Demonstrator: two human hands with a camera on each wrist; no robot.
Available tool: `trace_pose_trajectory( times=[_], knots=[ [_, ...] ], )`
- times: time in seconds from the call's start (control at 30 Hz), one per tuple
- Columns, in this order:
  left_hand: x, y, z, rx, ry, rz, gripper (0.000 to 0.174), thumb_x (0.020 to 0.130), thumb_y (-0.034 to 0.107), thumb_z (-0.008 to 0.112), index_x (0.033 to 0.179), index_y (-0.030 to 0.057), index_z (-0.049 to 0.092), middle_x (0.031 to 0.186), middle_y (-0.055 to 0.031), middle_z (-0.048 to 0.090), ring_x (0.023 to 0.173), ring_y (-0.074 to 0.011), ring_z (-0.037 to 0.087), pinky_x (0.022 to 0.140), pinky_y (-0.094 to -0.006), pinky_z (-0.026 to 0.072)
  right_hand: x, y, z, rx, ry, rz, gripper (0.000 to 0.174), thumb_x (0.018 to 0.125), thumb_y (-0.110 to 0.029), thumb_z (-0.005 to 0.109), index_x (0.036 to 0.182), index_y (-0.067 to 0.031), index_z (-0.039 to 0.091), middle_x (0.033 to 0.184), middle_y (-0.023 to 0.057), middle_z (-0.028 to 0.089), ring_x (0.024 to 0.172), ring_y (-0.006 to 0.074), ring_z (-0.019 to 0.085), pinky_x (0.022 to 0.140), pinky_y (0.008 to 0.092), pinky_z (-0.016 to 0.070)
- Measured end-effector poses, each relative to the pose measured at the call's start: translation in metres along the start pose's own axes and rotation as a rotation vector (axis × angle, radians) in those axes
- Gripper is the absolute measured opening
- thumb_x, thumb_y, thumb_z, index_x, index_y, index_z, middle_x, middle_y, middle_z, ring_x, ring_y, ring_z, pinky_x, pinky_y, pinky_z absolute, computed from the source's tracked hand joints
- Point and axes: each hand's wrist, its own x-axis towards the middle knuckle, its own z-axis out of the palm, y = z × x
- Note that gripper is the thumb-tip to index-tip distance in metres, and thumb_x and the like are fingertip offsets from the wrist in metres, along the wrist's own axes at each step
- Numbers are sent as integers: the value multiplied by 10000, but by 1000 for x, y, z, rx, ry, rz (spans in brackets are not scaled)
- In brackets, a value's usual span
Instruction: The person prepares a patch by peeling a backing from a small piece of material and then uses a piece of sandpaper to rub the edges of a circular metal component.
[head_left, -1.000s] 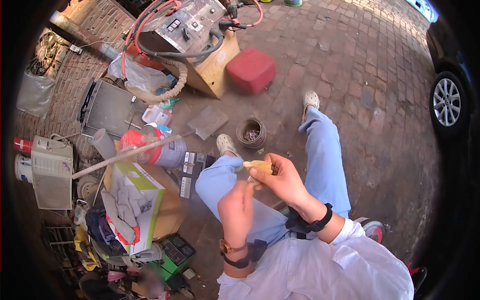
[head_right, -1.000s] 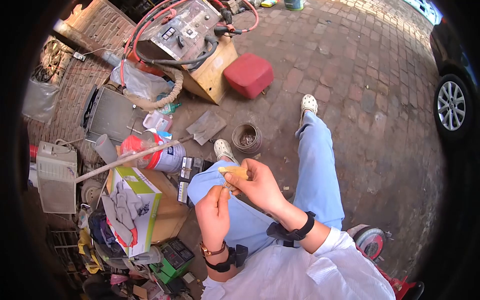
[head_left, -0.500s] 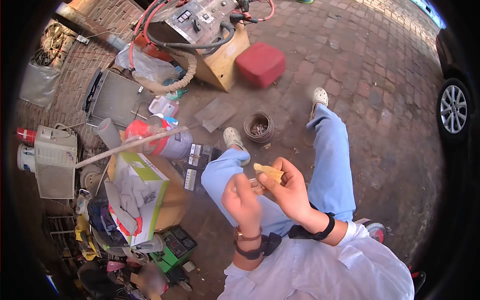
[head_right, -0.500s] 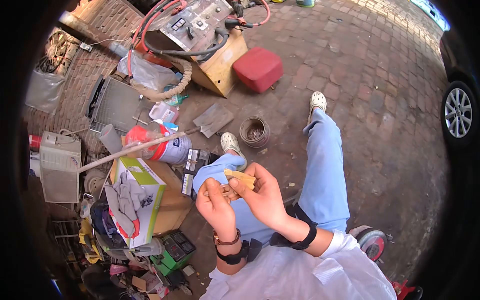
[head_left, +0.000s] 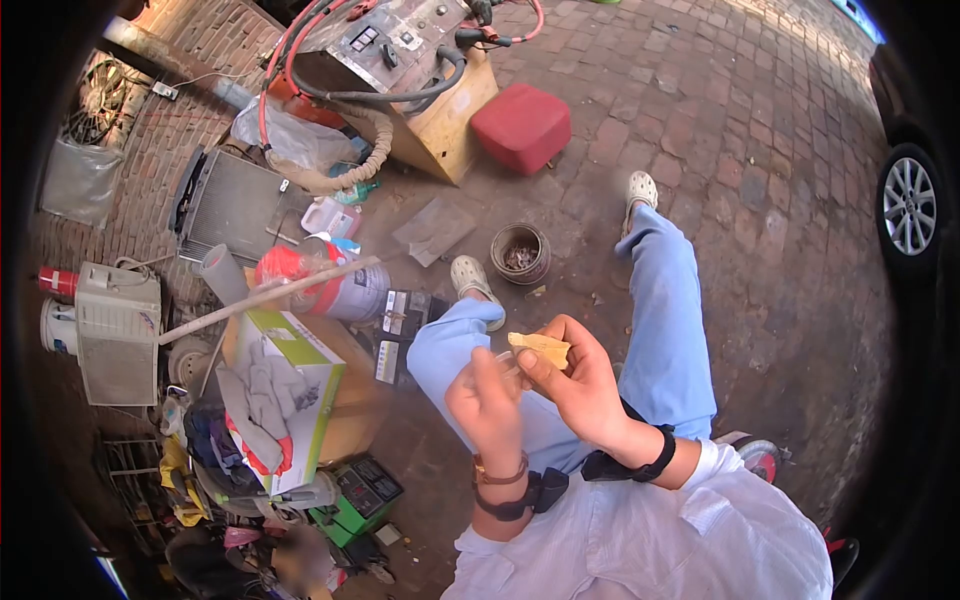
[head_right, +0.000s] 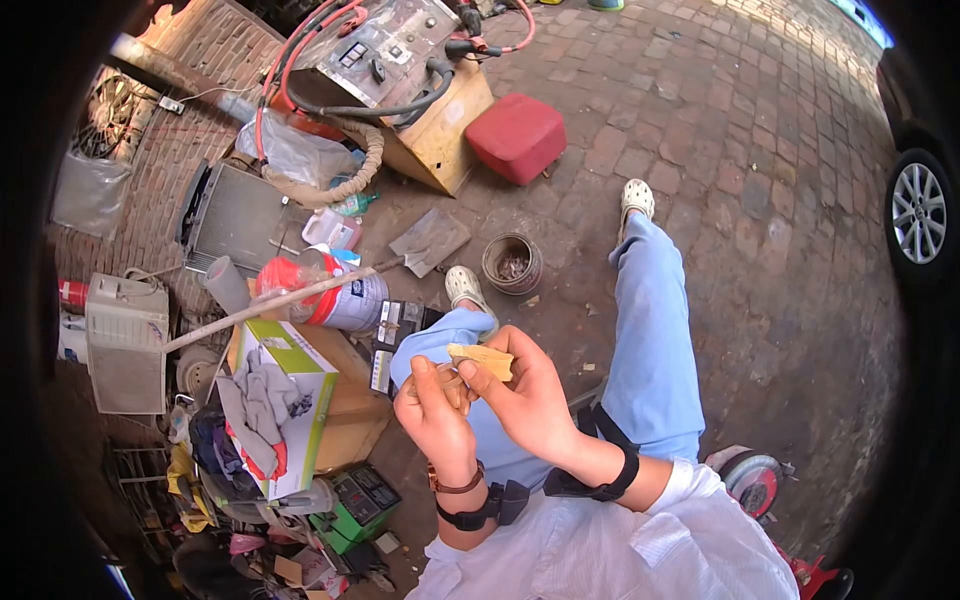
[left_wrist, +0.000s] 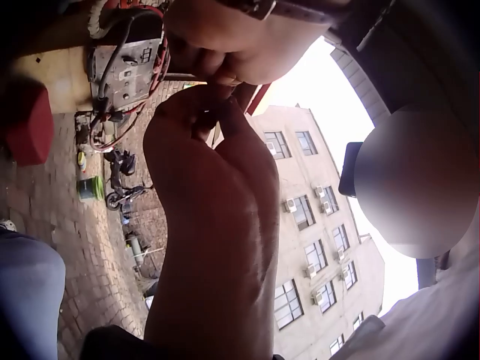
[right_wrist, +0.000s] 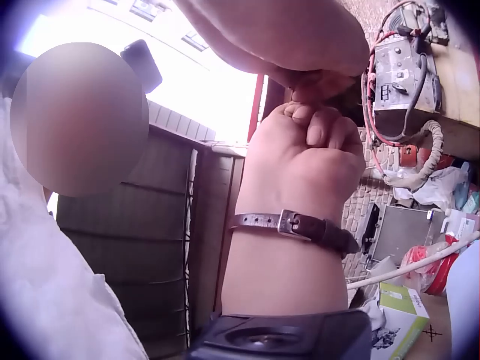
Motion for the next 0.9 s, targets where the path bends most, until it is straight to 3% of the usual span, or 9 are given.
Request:
trace_pose_trajectory(
  times=[0.07,0.2,0.27,0.33,0.37,0.4,0.53,0.63,0.9],
  knots=[
    [-1,0,-4,-7,-15,-52,404,988,180,440,636,-6,512,567,16,519,511,-37,411,450,-217,292,-1,0,0,-9,-4,-4,151,929,-96,594,896,-23,466,801,18,556,737,64,532,654,229,461],
    [-6,-1,-2,28,-15,-39,399,983,165,435,628,-2,500,550,27,494,504,-36,393,445,-226,278,2,-8,1,-93,-8,-19,159,934,-101,587,882,-36,451,797,6,532,711,53,499,619,216,431],
    [-10,-1,0,144,-105,88,391,978,150,432,616,10,477,543,38,473,505,-33,376,444,-232,266,1,-9,2,-108,15,-19,163,935,-102,583,879,-45,440,810,9,529,696,53,496,604,211,424],
    [-12,1,4,119,-65,77,389,981,151,436,616,17,454,545,41,464,516,-33,375,446,-230,266,0,-6,6,-209,65,-122,169,917,-69,596,842,-37,448,775,2,509,717,44,451,624,217,401],
    [-11,-2,6,90,-4,69,387,984,158,439,626,15,458,551,40,466,520,-33,377,447,-230,268,-3,3,2,-270,33,-192,177,930,-95,587,862,-45,431,820,13,525,704,45,486,595,205,417],
    [-10,-5,7,58,62,57,384,987,165,441,635,12,463,556,39,469,525,-33,379,447,-230,269,-2,3,1,-273,33,-198,177,930,-95,587,862,-45,431,820,13,525,704,45,486,595,205,417],
    [-13,-7,3,95,-46,97,430,1022,244,395,664,24,488,582,29,503,503,-19,386,430,-217,265,0,-5,2,-274,52,-137,188,920,-83,597,847,-49,427,842,9,512,718,40,443,614,208,399],
    [-10,-2,9,70,66,75,433,1022,247,395,645,41,448,572,39,479,498,-14,368,429,-215,254,-5,5,2,-275,35,-175,215,911,-85,612,825,-54,417,821,3,506,715,40,437,604,211,389],
    [-6,-9,1,128,19,130,426,1019,249,400,667,27,487,581,28,507,507,-19,406,430,-213,273,-11,2,5,-320,35,-145,260,903,-69,617,782,-71,387,759,-14,460,690,41,388,590,206,349]
  ],
)
